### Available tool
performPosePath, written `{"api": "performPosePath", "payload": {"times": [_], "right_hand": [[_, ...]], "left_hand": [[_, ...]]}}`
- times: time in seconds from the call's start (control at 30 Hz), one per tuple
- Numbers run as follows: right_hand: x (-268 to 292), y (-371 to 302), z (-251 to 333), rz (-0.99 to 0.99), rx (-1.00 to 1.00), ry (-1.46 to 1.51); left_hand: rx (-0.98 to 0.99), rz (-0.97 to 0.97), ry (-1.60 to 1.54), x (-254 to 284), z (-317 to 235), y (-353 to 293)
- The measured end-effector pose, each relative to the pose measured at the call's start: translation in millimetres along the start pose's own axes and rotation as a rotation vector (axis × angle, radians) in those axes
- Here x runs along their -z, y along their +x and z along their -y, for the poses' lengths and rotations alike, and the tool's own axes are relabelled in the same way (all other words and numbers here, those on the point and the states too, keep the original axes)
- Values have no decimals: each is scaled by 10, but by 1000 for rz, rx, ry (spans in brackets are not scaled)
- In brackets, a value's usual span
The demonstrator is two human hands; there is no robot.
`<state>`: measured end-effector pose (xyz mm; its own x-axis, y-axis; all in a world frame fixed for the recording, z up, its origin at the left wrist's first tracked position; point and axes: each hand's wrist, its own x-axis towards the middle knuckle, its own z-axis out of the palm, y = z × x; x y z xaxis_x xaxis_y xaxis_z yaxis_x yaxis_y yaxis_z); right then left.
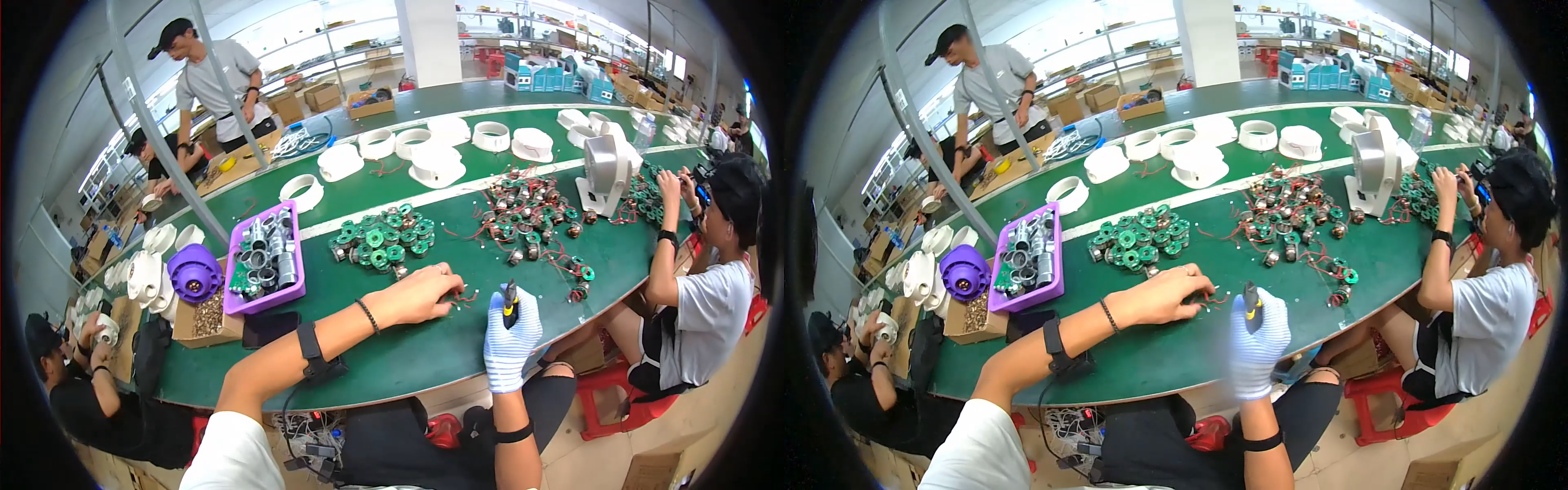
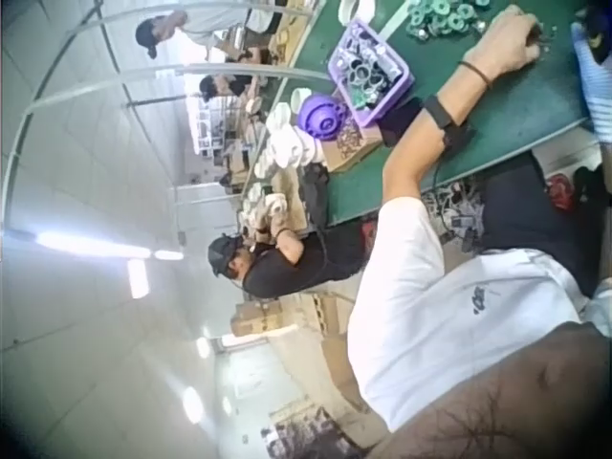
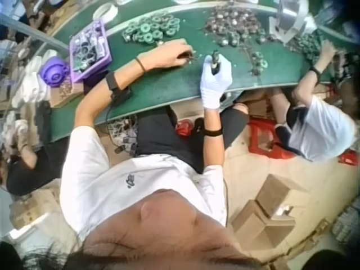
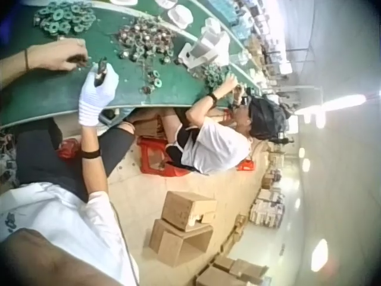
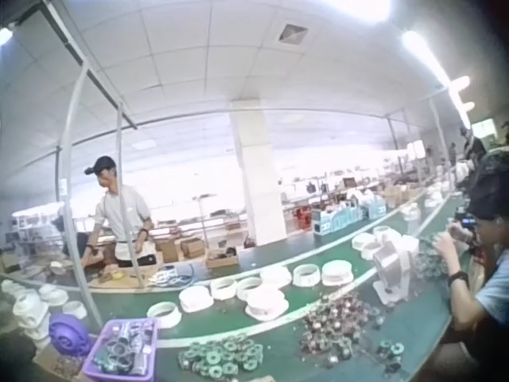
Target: Assembling electronic components by trimming wires and installing boards into plastic housings.
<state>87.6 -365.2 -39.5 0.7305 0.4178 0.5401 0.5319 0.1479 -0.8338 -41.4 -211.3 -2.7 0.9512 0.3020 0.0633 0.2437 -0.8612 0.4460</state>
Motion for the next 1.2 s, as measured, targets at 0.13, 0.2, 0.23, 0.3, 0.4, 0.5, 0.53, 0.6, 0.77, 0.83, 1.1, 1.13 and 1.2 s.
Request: {"api": "performPosePath", "payload": {"times": [0.13,0.2,0.23,0.3,0.4,0.5,0.53,0.6,0.77,0.83,1.1,1.13,1.2], "right_hand": [[40,7,35,-9,29,-48],[76,10,-24,-65,-27,-8],[99,23,2,-98,-85,84],[164,24,-165,-221,-238,359],[467,0,-25,-398,-390,476],[1202,-292,-210,-623,-338,322],[1457,-419,-265,-691,-314,283],[1943,-597,-308,-864,-288,711],[2772,-1171,-143,-951,-207,341],[2824,-1365,-103,-956,-247,300],[2729,-1423,145,-850,-802,198],[2703,-1426,83,-828,-813,192],[2636,-1440,-99,-719,-846,157]], "left_hand": [[-112,-87,37,-5,9,14],[-129,-120,39,89,-76,-5],[-45,-115,-83,182,-220,-38],[135,-109,-433,294,-599,-67],[209,-63,-829,330,-1188,-248],[176,172,-1040,-301,-1635,-157],[259,301,-1129,-587,-1705,-89],[271,341,-1364,-1277,-1751,195],[444,308,-1668,-2589,-2121,1775],[426,209,-1698,-3049,-2049,2636],[482,-118,-1734,-3592,-1424,3733],[491,-110,-1731,-3631,-1444,3558],[485,-168,-1711,-3460,-1507,3041]]}}
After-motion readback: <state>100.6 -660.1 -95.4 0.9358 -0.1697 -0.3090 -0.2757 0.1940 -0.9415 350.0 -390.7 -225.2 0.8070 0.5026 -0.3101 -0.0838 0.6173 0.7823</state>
